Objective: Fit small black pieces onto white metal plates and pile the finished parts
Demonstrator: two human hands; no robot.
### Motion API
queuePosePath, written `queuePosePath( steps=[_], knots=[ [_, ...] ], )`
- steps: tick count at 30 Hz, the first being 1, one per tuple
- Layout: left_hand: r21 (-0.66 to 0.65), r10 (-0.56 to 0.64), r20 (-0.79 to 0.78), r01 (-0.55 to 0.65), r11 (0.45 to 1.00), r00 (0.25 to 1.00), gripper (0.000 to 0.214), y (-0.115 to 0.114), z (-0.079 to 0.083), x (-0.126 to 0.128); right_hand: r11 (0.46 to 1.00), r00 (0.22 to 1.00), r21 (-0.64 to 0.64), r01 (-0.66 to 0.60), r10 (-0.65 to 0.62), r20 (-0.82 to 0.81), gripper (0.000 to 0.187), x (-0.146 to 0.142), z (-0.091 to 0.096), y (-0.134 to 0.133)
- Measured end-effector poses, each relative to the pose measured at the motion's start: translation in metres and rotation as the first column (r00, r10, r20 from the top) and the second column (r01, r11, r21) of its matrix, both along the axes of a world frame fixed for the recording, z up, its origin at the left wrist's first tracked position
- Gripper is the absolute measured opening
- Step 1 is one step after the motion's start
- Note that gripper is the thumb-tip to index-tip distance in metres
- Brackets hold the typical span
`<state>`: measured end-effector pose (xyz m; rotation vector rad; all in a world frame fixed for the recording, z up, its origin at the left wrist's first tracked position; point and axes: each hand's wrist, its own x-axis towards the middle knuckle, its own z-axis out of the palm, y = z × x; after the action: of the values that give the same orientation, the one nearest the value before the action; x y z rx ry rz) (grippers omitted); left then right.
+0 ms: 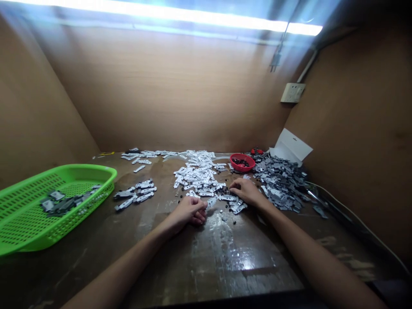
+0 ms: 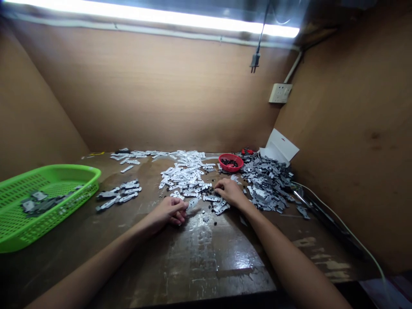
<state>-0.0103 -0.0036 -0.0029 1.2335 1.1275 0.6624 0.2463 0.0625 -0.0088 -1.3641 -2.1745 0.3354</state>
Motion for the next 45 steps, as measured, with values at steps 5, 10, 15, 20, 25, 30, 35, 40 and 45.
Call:
queuePosePath(
  steps=[5, 10, 15, 20, 25, 30, 35, 40, 45],
  knots=[
    [-0.016, -0.005, -0.016, 0.005, 1.000, 1.000, 0.036, -0.001, 0.004, 0.000, 0.997, 0.994, -0.041, 0.065, -0.069, -0.090, 0.016, 0.000, 0.003, -0.001],
    [-0.020, 0.001, -0.015, -0.001, 1.000, 1.000, 0.035, -0.002, 0.007, 0.001, 0.992, 0.981, -0.018, 0.126, -0.128, -0.148, 0.013, -0.003, 0.005, -0.004],
    [-0.020, 0.000, -0.006, 0.000, 1.000, 1.000, 0.035, -0.003, 0.009, 0.001, 0.996, 0.962, -0.031, 0.088, -0.093, -0.258, 0.016, -0.002, 0.007, -0.004],
    [-0.024, -0.007, -0.004, 0.007, 1.000, 1.000, 0.037, -0.003, 0.008, 0.000, 0.994, 0.962, -0.045, 0.104, -0.112, -0.251, 0.018, 0.001, 0.006, -0.003],
    [-0.021, -0.016, -0.009, 0.016, 1.000, 1.000, 0.039, -0.001, 0.006, 0.000, 0.985, 0.983, 0.106, 0.134, -0.119, -0.137, 0.015, -0.002, 0.005, -0.006],
    [-0.018, -0.018, -0.017, 0.018, 1.000, 1.000, 0.041, 0.000, 0.003, 0.000, 0.984, 0.996, 0.157, 0.088, -0.090, 0.004, 0.018, -0.014, 0.002, -0.009],
    [-0.024, -0.014, -0.023, 0.013, 1.000, 1.000, 0.040, -0.001, 0.004, 0.000, 0.988, 0.992, 0.130, 0.084, -0.095, 0.077, 0.017, -0.018, -0.002, -0.008],
    [-0.029, -0.021, -0.036, 0.020, 0.999, 0.999, 0.039, -0.002, 0.007, 0.001, 0.996, 0.994, 0.051, 0.077, -0.072, -0.084, 0.017, -0.015, 0.002, -0.007],
    [-0.041, -0.020, -0.049, 0.018, 0.999, 0.999, 0.040, -0.001, 0.005, 0.000, 0.989, 0.954, -0.132, -0.059, 0.017, -0.298, 0.022, -0.023, 0.009, -0.018]
  ],
)
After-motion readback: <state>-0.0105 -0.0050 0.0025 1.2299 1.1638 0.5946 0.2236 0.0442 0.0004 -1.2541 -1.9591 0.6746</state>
